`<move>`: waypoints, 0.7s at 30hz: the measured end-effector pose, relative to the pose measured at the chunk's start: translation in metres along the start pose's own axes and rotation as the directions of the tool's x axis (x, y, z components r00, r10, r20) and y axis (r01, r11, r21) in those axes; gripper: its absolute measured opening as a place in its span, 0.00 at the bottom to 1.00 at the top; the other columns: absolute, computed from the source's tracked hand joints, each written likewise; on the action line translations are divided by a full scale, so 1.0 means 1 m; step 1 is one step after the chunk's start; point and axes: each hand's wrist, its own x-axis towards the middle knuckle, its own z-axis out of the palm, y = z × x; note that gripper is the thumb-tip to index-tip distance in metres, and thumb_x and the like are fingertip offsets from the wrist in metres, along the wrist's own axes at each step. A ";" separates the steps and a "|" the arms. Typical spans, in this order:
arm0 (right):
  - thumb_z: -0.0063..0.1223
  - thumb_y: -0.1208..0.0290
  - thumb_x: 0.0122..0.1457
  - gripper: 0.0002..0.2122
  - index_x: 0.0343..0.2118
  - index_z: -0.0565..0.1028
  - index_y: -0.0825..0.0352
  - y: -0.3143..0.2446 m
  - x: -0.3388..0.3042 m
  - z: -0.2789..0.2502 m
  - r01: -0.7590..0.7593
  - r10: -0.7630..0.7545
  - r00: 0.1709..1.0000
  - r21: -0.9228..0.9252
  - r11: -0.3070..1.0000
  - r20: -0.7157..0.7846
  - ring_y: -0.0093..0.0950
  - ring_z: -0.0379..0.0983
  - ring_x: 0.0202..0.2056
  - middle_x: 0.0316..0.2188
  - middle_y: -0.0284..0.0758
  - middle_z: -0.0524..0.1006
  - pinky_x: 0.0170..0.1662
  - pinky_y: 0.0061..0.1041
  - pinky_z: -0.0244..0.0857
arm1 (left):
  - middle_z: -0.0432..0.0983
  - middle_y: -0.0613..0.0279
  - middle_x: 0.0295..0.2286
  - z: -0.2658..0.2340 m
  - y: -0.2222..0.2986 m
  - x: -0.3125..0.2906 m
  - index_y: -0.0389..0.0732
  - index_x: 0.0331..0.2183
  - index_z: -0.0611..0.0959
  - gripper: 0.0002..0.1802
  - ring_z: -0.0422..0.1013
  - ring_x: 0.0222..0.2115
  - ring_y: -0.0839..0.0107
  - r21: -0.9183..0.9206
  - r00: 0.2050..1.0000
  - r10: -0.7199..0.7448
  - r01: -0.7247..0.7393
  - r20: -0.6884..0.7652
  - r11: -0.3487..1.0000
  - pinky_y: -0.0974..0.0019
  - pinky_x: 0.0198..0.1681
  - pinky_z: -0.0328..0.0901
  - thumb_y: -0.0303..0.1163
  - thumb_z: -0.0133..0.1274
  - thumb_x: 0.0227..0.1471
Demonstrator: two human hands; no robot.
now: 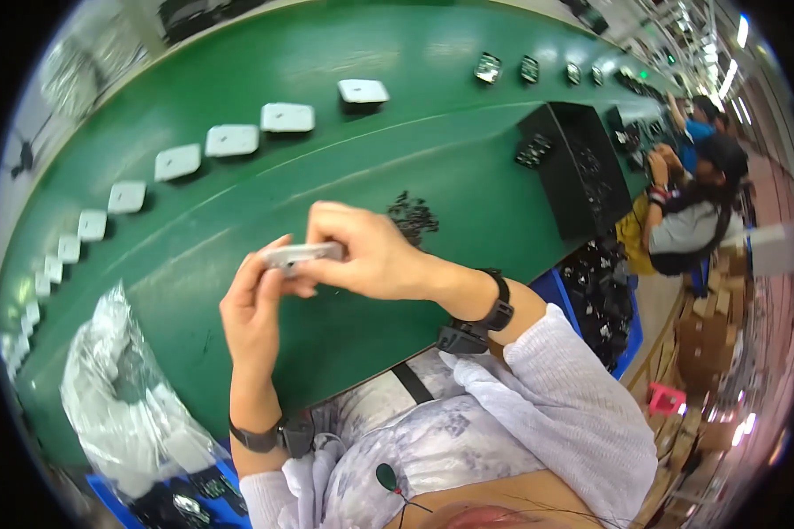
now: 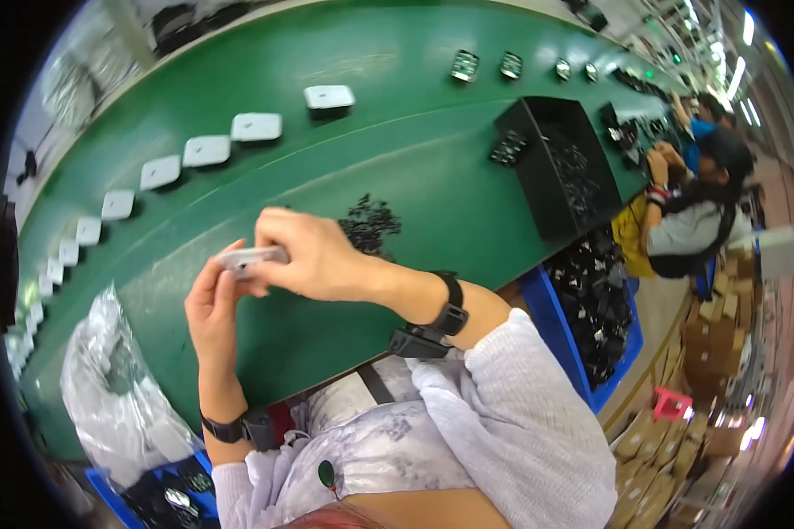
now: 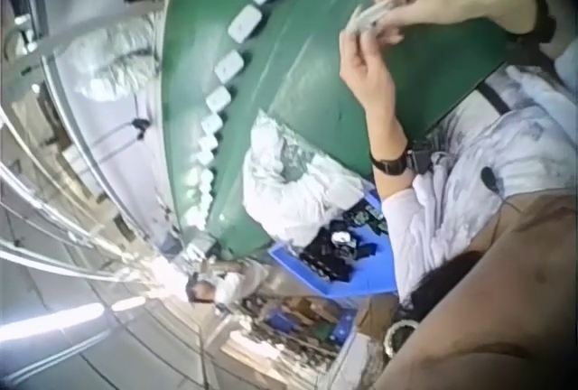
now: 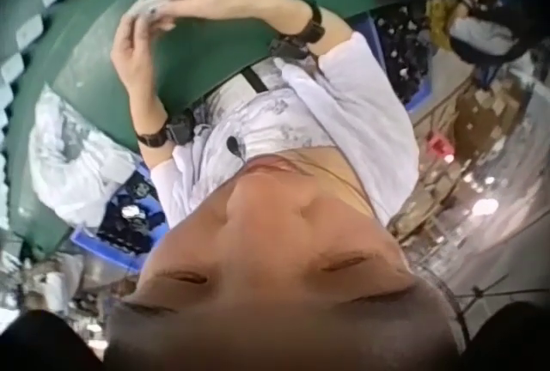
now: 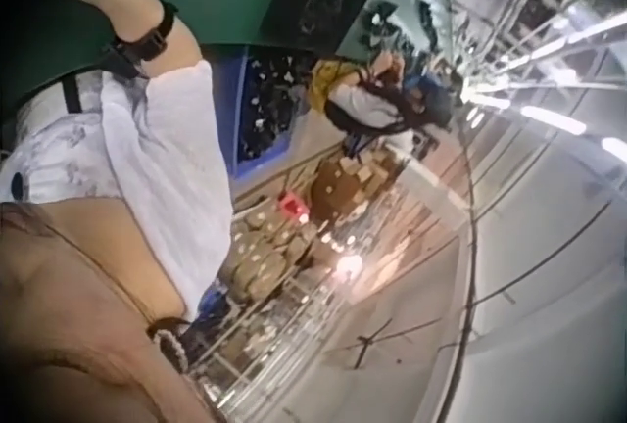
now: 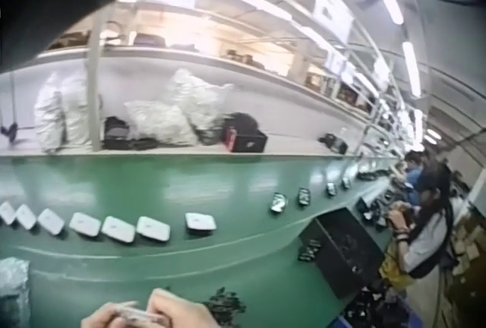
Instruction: The person assembles electronic devices by picking up a white plastic base, inserting a small black screw, and pressing a black plastic cover onto the base. They then place the assembled unit onto a green conveyor belt and reach into a black bin for more components.
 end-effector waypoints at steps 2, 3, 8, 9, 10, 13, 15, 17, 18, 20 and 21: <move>0.61 0.65 0.52 0.12 0.30 0.71 0.66 0.004 -0.007 -0.008 -0.112 0.100 0.991 0.137 0.984 0.090 0.21 0.66 0.27 0.27 0.31 0.68 0.30 0.21 0.62 | 0.72 0.61 0.30 0.002 -0.001 0.002 0.31 0.42 0.76 0.12 0.71 0.23 0.76 -0.004 0.998 -0.060 0.060 0.002 0.998 0.75 0.29 0.67 0.25 0.44 0.58; 0.61 0.63 0.51 0.13 0.33 0.72 0.65 0.006 -0.009 -0.012 -0.121 0.102 0.989 0.186 0.975 0.107 0.22 0.68 0.29 0.29 0.32 0.70 0.31 0.21 0.63 | 0.72 0.63 0.28 0.001 -0.002 0.003 0.32 0.43 0.75 0.12 0.70 0.22 0.77 0.010 0.998 -0.027 0.028 -0.052 1.000 0.76 0.27 0.66 0.26 0.44 0.59; 0.54 0.75 0.44 0.18 0.42 0.72 0.62 0.051 -0.026 -0.116 -0.102 -0.249 0.950 -0.940 0.326 -0.189 0.37 0.66 0.47 0.43 0.37 0.72 0.45 0.35 0.60 | 0.71 0.67 0.26 -0.060 -0.013 0.011 0.37 0.37 0.75 0.09 0.65 0.21 0.81 0.252 0.981 -0.022 0.070 -0.190 0.965 0.78 0.23 0.60 0.30 0.42 0.61; 0.52 0.76 0.43 0.20 0.43 0.71 0.63 0.062 -0.033 -0.142 -0.186 -0.155 0.965 -0.969 0.162 -0.211 0.36 0.66 0.47 0.43 0.39 0.71 0.45 0.35 0.60 | 0.70 0.67 0.25 -0.074 -0.015 0.009 0.37 0.36 0.75 0.08 0.65 0.23 0.80 0.390 0.979 0.019 0.063 -0.204 0.919 0.76 0.25 0.60 0.29 0.42 0.60; 0.54 0.76 0.42 0.19 0.41 0.72 0.65 0.078 -0.040 -0.165 -0.230 -0.035 0.972 -0.973 0.003 -0.230 0.35 0.66 0.44 0.40 0.38 0.70 0.43 0.32 0.59 | 0.70 0.67 0.25 -0.080 -0.016 0.009 0.37 0.35 0.76 0.08 0.66 0.25 0.78 0.517 0.976 0.061 0.059 -0.211 0.854 0.73 0.28 0.61 0.29 0.43 0.60; 0.55 0.73 0.41 0.08 0.27 0.74 0.64 0.108 -0.076 -0.208 -0.192 0.166 0.958 -0.952 -0.239 -0.235 0.30 0.65 0.37 0.30 0.32 0.70 0.35 0.28 0.59 | 0.71 0.63 0.27 -0.073 -0.018 0.021 0.36 0.34 0.76 0.07 0.68 0.29 0.71 0.772 0.978 0.101 0.080 -0.183 0.630 0.67 0.33 0.62 0.28 0.44 0.58; 0.55 0.73 0.42 0.08 0.28 0.73 0.63 0.105 -0.078 -0.207 -0.173 0.104 0.976 -0.970 -0.173 -0.192 0.30 0.66 0.36 0.30 0.32 0.69 0.30 0.25 0.61 | 0.71 0.60 0.30 -0.071 -0.018 0.019 0.36 0.35 0.76 0.07 0.68 0.30 0.66 0.839 0.979 0.164 0.015 -0.124 0.543 0.65 0.35 0.62 0.28 0.45 0.58; 0.54 0.74 0.42 0.09 0.30 0.72 0.63 0.101 -0.074 -0.198 -0.196 0.031 0.979 -0.972 -0.132 -0.201 0.30 0.67 0.35 0.29 0.33 0.69 0.29 0.25 0.63 | 0.71 0.57 0.33 -0.065 -0.018 0.017 0.36 0.36 0.76 0.08 0.68 0.32 0.61 0.892 0.975 0.217 -0.057 -0.047 0.448 0.63 0.36 0.63 0.28 0.45 0.57; 0.54 0.74 0.43 0.10 0.31 0.71 0.63 0.097 -0.070 -0.189 -0.212 -0.035 0.977 -0.973 -0.093 -0.209 0.29 0.69 0.34 0.29 0.33 0.68 0.27 0.25 0.65 | 0.69 0.55 0.37 -0.060 -0.016 0.014 0.36 0.39 0.76 0.10 0.67 0.35 0.58 0.913 0.976 0.205 -0.016 -0.074 0.407 0.61 0.39 0.62 0.30 0.46 0.57; 0.59 0.67 0.44 0.14 0.33 0.69 0.65 0.094 -0.062 -0.164 -0.223 0.050 0.974 -0.975 -0.001 -0.222 0.30 0.72 0.28 0.30 0.35 0.68 0.28 0.27 0.69 | 0.68 0.53 0.40 -0.052 -0.015 0.009 0.37 0.42 0.75 0.12 0.66 0.38 0.55 0.932 0.977 0.196 0.012 -0.088 0.361 0.59 0.42 0.62 0.32 0.47 0.57; 0.62 0.64 0.44 0.16 0.32 0.69 0.66 0.095 -0.061 -0.155 -0.183 0.046 0.982 -0.982 0.043 -0.181 0.31 0.72 0.27 0.30 0.36 0.68 0.29 0.27 0.69 | 0.67 0.51 0.41 -0.050 -0.018 0.007 0.36 0.45 0.73 0.17 0.65 0.40 0.54 0.974 0.947 0.321 -0.076 0.004 0.212 0.57 0.44 0.61 0.34 0.50 0.55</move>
